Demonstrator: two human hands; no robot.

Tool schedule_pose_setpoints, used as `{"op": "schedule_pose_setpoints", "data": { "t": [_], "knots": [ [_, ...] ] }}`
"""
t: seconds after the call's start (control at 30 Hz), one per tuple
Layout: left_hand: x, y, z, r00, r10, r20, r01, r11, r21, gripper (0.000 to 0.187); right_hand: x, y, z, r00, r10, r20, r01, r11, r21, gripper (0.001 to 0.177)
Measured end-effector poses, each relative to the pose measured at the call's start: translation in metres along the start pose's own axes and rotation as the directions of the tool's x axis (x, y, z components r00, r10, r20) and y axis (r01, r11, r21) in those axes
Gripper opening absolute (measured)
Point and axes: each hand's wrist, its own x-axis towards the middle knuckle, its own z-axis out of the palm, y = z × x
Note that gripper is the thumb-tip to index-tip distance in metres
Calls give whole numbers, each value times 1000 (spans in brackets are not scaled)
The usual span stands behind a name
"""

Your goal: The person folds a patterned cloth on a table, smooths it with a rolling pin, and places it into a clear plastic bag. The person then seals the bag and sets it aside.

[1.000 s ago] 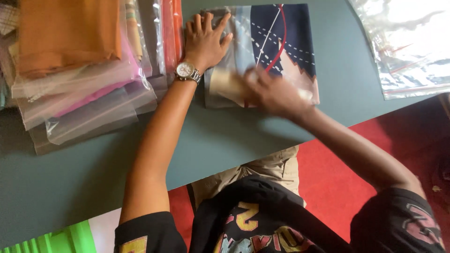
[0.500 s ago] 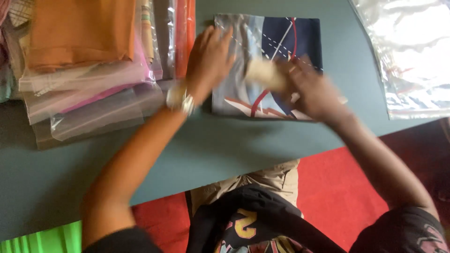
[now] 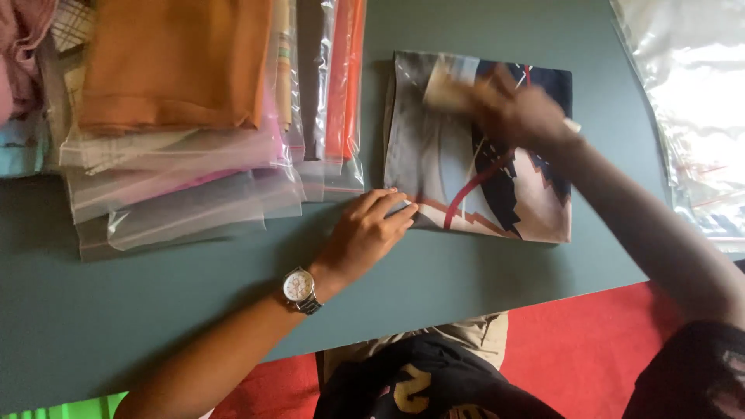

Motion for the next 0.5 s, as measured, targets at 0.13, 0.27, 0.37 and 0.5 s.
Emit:
{"op": "schedule_pose_setpoints", "data": {
  "t": [0.13, 0.27, 0.37, 0.5],
  "knots": [
    [7, 3, -16, 1000, -25, -6, 24, 996, -88, 25, 49, -30, -48, 676, 604, 422, -700, 705, 114, 59],
    [7, 4, -16, 999, -36, 10, 36, 997, -69, 23, 10, -23, 29, 992, -112, 65, 103, 987, 127, 75],
    [6, 2, -14, 998, -41, -39, 40, 999, -22, 20, 18, 23, 39, 936, 288, 203, -298, 954, 19, 39],
    [5, 3, -15, 998, -57, -40, 55, 998, -39, 22, 36, 17, 7, 983, 186, 7, -184, 978, -95, 68]
  ]
}}
